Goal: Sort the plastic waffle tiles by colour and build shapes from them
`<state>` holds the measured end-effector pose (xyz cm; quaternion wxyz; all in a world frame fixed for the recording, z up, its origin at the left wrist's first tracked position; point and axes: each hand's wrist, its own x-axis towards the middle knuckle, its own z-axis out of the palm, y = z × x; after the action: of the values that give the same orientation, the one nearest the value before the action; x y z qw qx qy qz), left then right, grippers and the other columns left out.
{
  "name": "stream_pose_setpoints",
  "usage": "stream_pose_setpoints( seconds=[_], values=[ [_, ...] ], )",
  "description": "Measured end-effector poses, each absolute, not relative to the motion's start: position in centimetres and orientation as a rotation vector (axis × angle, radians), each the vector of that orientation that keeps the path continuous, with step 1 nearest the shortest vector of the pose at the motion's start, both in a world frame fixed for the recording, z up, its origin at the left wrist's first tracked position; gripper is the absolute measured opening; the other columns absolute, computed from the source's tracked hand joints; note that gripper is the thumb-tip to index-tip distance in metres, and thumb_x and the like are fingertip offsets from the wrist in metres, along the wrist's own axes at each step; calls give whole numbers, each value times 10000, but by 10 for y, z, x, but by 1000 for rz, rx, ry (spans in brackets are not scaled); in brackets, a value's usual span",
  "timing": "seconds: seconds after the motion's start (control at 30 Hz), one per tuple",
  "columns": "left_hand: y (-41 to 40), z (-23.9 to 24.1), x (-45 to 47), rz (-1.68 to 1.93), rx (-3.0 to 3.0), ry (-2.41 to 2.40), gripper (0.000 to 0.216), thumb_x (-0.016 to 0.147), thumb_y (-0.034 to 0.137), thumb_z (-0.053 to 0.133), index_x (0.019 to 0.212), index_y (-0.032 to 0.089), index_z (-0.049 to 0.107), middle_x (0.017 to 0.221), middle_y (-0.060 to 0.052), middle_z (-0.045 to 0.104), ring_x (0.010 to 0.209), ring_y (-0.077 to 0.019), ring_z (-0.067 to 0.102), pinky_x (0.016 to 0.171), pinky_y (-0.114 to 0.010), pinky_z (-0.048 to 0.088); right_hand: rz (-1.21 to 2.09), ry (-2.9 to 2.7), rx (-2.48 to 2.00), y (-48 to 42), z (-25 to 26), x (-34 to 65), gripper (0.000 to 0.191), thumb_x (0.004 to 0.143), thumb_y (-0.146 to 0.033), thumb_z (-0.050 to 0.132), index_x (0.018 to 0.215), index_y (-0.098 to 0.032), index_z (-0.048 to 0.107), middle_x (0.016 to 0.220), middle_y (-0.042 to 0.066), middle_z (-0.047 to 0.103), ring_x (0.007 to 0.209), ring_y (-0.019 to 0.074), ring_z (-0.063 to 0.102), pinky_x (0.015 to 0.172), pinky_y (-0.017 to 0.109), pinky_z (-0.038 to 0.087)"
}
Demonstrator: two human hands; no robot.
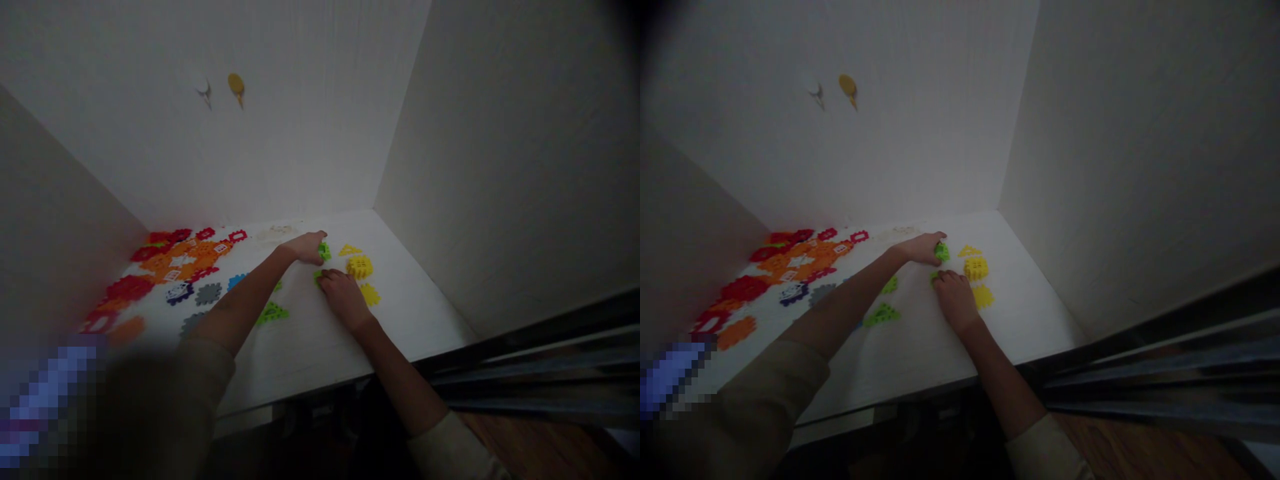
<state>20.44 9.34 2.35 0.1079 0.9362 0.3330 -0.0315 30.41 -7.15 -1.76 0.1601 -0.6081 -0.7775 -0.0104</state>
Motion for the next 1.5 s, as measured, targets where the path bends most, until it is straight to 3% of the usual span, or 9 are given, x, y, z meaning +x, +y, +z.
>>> stream_pose_setpoints(
  seconds=[0.3,0.5,0.63,0.73,0.93,1.2,1.5],
  values=[
    [95,21,203,-61,2730,1011,877,677,446,657,1392,88,298,1318,-176,507,1177,-254,511,953,-271,384,-17,-2216,-1755,-71,-23,305,280,931,-170,415,1130,-195,611,1234,90,589,1159,207,494,959,373,363],
    [97,32,193,28,2706,1010,983,637,485,690,1409,67,249,1347,-186,470,1176,-238,507,964,-262,374,-44,-2180,-1708,-81,-16,305,266,915,-198,452,1124,-168,613,1255,113,570,1206,235,457,979,404,355],
    [90,63,153,120,2769,1016,649,737,459,596,1271,107,480,1270,-134,540,1059,-209,566,898,-266,411,12,-2169,-1600,-107,-9,291,279,914,-256,464,1136,-160,605,1241,116,576,1189,241,470,993,406,357],
    [75,72,115,-40,2803,1037,454,774,398,557,1133,125,599,1118,-104,629,958,-193,598,838,-265,431,102,-2296,-1450,-123,-4,266,278,916,-246,456,1145,-165,591,1247,105,574,1185,230,478,989,392,373],
    [47,39,84,-345,2830,1060,478,713,265,604,1173,134,604,1141,-133,632,1008,-224,592,861,-279,425,133,-2425,-1317,-124,-1,211,356,901,-269,481,1240,-163,511,1330,113,507,1240,236,430,986,387,390],
    [38,29,97,-255,2839,988,401,713,188,576,1104,148,650,1069,-109,671,924,-193,613,835,-265,438,60,-2402,-1425,-135,-18,231,337,924,-248,436,1231,-138,521,1341,106,509,1241,237,436,989,389,391],
    [19,36,103,-122,2859,976,410,771,207,524,1168,130,592,1168,-116,617,1065,-203,564,930,-274,396,95,-2312,-1475,-136,-31,273,279,931,-209,434,1151,-174,602,1296,81,555,1197,207,488,991,362,392]
  ],
)
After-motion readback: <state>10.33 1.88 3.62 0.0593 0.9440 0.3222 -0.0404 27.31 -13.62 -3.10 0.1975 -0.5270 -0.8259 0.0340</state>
